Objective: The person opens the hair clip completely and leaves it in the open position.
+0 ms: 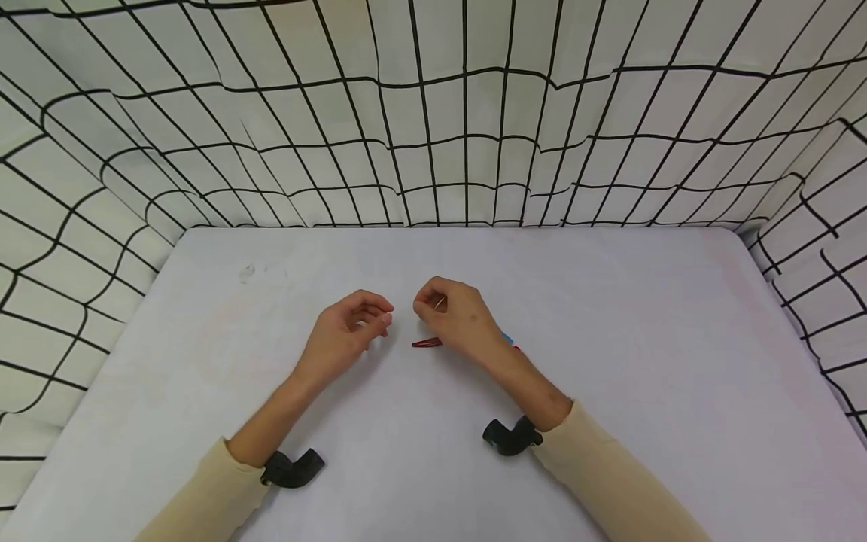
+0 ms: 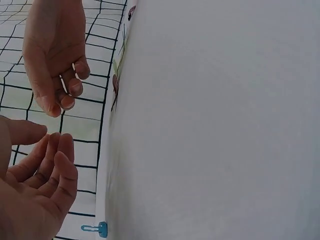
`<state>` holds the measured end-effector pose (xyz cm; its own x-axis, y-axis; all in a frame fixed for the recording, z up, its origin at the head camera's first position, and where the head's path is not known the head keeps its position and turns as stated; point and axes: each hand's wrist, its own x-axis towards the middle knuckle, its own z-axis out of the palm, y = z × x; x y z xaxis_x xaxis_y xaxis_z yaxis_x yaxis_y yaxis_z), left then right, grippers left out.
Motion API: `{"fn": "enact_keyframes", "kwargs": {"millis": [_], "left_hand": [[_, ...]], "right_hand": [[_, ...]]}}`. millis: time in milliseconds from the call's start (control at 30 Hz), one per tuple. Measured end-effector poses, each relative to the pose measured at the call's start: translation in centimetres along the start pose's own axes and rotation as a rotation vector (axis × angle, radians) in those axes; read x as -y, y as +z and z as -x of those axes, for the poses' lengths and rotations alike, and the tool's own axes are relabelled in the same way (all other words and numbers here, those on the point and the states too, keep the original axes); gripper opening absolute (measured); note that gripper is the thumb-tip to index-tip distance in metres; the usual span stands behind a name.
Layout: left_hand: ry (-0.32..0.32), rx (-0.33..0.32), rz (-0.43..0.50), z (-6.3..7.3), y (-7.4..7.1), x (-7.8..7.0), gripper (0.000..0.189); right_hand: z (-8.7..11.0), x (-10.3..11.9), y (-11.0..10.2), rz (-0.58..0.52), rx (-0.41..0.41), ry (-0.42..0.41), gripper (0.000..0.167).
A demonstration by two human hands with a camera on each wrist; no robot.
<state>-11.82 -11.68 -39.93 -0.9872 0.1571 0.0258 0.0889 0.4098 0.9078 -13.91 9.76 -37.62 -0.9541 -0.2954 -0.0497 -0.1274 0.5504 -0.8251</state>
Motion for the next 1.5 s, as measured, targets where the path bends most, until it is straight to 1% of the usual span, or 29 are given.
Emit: {"fn": "enact_keyframes", "kwargs": {"millis": [133, 267, 367, 500, 600, 867, 967, 1100, 1200, 1400, 1500], "left_hand": [[-0.004, 0.054, -0.045, 0.0, 0.6, -0.2, 0.012], [-0.008, 0.096, -0.065, -0.1, 1.1, -0.3, 0.013], [-0.011, 0.134, -0.085, -0.1, 1.3, -0.2, 0.013], [-0.023, 0.202, -0.115, -0.3, 1.6, -0.1, 0.014], [-0.031, 0.230, -0.127, -0.3, 1.7, 0.1, 0.015], [-0.026, 0.251, -0.126, -0.4, 2.0, 0.0, 0.019], [-0.020, 0.249, -0.150, -0.4, 2.1, 0.0, 0.021], [-0.003, 0.253, -0.206, -0.4, 2.3, -0.1, 0.024], [0.007, 0.255, -0.232, -0.4, 2.3, -0.3, 0.025], [0.005, 0.251, -0.249, -0.4, 2.4, -0.5, 0.026], [0.015, 0.245, -0.271, -0.4, 2.6, -0.5, 0.026]], "right_hand": [[0.3, -0.5, -0.4, 0.017, 0.007, -0.009, 0.007], [0.6, -0.9, -0.6, 0.038, 0.041, -0.006, 0.007], [0.7, -1.1, -0.6, 0.063, 0.065, -0.001, 0.006], [0.9, -1.2, -0.6, 0.088, 0.086, 0.008, 0.005], [0.9, -1.4, -0.5, 0.105, 0.103, 0.012, 0.005], [1.3, -1.8, -0.6, 0.159, 0.120, 0.003, 0.009], [1.3, -1.8, -0.7, 0.181, 0.123, -0.013, 0.012], [1.4, -1.9, -0.6, 0.214, 0.131, -0.029, 0.013], [1.5, -1.9, -0.5, 0.232, 0.137, -0.026, 0.014], [1.5, -1.9, -0.3, 0.265, 0.146, -0.011, 0.016], [1.5, -2.0, -0.3, 0.273, 0.151, -0.009, 0.018]]}}
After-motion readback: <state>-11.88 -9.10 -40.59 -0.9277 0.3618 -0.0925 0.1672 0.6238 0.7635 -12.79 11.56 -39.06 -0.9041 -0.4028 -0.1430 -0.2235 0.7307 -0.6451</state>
